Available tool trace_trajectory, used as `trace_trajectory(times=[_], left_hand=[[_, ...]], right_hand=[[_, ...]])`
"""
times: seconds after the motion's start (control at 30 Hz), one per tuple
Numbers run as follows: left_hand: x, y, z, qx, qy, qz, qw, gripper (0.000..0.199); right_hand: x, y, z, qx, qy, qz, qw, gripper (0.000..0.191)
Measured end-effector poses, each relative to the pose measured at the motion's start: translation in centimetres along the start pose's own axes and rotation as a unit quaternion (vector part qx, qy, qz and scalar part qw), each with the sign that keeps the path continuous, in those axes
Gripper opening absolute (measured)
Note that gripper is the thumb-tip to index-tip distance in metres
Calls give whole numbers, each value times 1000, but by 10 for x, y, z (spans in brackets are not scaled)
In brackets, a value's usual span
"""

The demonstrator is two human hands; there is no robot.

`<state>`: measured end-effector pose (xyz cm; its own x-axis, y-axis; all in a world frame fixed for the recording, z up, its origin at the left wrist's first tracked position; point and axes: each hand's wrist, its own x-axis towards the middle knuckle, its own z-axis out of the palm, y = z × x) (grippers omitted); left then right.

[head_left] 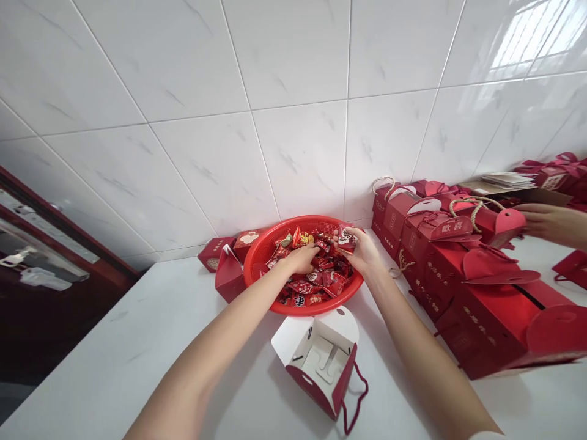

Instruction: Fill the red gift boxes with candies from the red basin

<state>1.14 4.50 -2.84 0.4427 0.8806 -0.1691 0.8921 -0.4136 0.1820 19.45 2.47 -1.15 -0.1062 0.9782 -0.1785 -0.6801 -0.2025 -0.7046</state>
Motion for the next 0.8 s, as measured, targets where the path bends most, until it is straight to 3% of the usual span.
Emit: trace_trajectory(times=[0.2, 0.33, 0.47, 0.8], left_hand=[[11, -5, 0, 4, 5, -9, 1000, 61], [8, -7, -2, -9, 21, -4, 1000, 39], [4, -12, -8, -36, 21, 3, 999, 28], [4, -7, -11, -59, 56, -20, 996, 30]], right_hand=[[-1, 0, 1, -2, -9, -11, 1000, 5], [1, 2, -2, -7, -22, -16, 1000, 7], [1, 4, -2, -11, -13, -29, 999, 6], [-6, 1, 6, -2, -10, -25, 1000, 3]])
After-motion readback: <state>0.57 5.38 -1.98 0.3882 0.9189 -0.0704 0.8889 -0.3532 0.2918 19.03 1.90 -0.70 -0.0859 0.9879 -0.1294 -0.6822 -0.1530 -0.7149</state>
